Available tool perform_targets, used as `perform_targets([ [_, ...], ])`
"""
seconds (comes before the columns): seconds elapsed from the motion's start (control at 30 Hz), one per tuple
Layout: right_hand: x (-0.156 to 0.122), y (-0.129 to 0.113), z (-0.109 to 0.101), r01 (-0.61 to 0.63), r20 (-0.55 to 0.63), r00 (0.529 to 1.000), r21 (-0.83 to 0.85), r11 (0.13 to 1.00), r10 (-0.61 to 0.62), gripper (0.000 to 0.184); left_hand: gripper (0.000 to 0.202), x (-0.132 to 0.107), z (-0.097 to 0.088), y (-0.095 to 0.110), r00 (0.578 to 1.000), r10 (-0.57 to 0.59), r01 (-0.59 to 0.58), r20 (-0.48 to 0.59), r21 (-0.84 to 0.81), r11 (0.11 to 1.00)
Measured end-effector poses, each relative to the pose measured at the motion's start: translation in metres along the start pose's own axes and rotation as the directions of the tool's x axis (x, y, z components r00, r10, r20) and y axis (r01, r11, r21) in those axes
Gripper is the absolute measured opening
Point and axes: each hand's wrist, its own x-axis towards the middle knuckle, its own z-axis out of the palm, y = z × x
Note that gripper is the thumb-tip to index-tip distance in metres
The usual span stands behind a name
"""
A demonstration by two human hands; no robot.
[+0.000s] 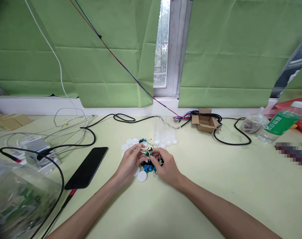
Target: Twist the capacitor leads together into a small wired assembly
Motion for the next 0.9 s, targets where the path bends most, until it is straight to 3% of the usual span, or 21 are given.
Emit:
perform_targets([
  [0.27,-0.0004,0.0034,0.0016,-0.026,-0.006,1.000,-0.015,1.000,0.026,0.012,0.025,-0.0002,0.0005,0.0001,1.000,-0.002,0.002,0.016,0.001,1.000],
  [0.9,0.0008,-0.0003,0.0001,-0.055,0.007,0.998,-0.096,0.994,0.056,0.033,0.026,-0.0040,0.0030,0.0025,0.999,-0.013,0.012,0.047,0.024,1.000],
])
